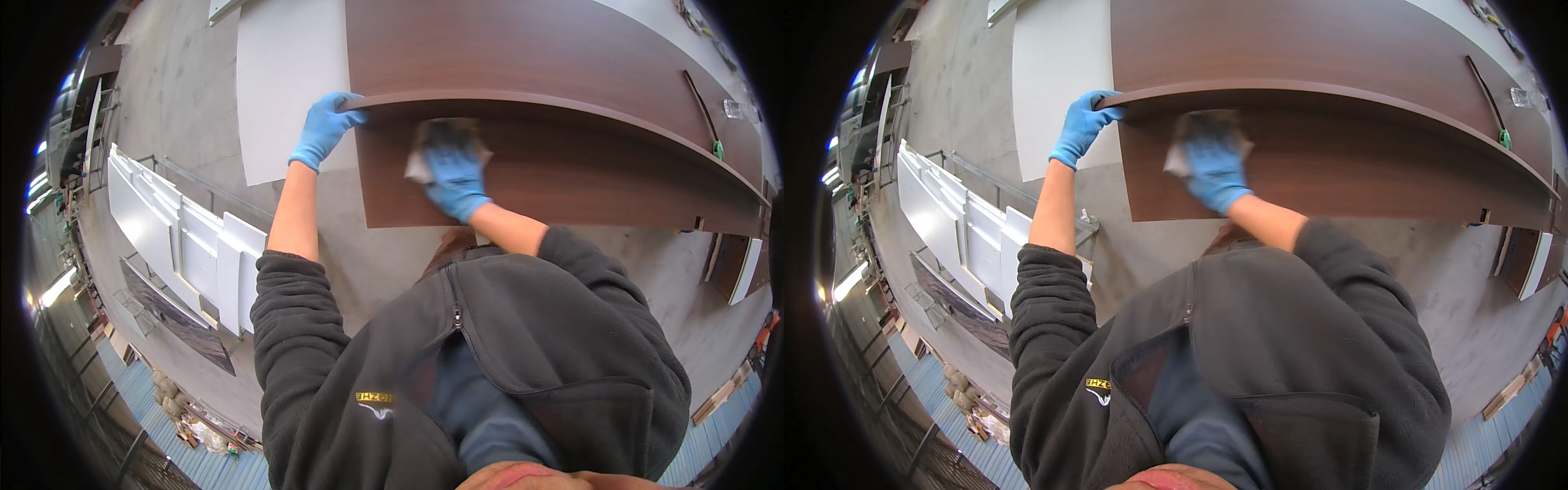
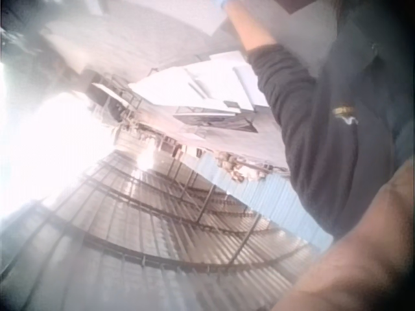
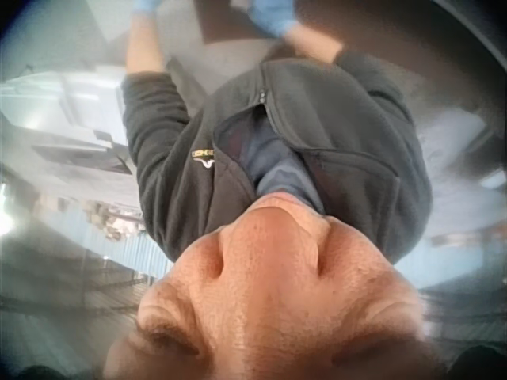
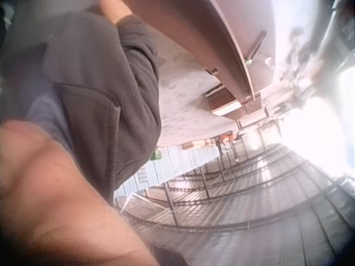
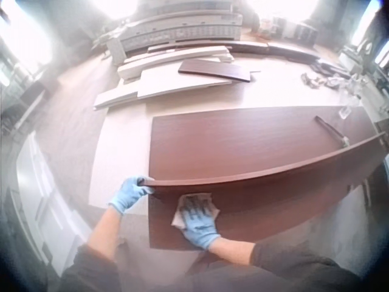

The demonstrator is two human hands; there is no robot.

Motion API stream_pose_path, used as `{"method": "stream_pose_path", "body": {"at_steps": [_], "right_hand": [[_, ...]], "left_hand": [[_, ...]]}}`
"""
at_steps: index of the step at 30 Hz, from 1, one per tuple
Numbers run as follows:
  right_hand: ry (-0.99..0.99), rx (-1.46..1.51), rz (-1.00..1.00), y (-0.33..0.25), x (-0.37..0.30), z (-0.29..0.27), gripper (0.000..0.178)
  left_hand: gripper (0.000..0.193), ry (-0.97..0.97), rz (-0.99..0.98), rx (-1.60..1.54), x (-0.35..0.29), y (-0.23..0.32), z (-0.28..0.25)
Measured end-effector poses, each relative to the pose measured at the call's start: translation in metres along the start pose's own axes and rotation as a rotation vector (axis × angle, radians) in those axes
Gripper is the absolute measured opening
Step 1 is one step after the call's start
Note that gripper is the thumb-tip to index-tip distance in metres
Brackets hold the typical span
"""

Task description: The person wipes a brown wooden panel with a cloth, then stacks it with other panels. They pick up a white panel and place it on top of the brown panels, aligning it carefully. The person continues to handle and stack various wooden panels in a workshop setting.

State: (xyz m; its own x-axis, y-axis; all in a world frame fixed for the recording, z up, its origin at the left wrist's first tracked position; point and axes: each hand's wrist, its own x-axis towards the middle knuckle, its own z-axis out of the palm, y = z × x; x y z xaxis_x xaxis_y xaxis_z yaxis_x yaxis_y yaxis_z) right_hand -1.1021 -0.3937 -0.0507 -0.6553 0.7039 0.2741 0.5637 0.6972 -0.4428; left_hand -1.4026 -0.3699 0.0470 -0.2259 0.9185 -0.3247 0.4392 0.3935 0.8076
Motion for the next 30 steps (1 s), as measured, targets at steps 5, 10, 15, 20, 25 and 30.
{"method": "stream_pose_path", "body": {"at_steps": [5, 10, 15, 20, 25, 30], "right_hand": [[-0.476, 0.332, -0.386, -0.135, 0.071, 0.046, 0.044], [-1.149, 0.964, 0.022, -0.178, 0.036, 0.009, 0.041], [-1.066, 1.478, 0.431, -0.103, 0.04, -0.086, 0.036], [-0.308, 1.322, 0.41, -0.017, 0.012, -0.186, 0.034], [0.26, 0.133, 0.177, 0.112, -0.039, -0.235, 0.035], [0.298, -0.444, 0.237, 0.208, -0.1, -0.215, 0.057]], "left_hand": [[0.035, -0.021, 0.012, 0.007, -0.006, 0.001, -0.002], [0.044, -0.071, -0.178, -0.09, -0.023, 0.001, -0.003], [0.05, -0.115, -0.312, -0.186, -0.062, -0.013, 0.005], [0.056, -0.237, -0.513, -0.373, -0.1, -0.039, 0.03], [0.053, -0.205, -0.583, -0.339, -0.11, -0.059, 0.051], [0.054, -0.158, -0.531, -0.114, -0.098, -0.056, 0.05]]}}
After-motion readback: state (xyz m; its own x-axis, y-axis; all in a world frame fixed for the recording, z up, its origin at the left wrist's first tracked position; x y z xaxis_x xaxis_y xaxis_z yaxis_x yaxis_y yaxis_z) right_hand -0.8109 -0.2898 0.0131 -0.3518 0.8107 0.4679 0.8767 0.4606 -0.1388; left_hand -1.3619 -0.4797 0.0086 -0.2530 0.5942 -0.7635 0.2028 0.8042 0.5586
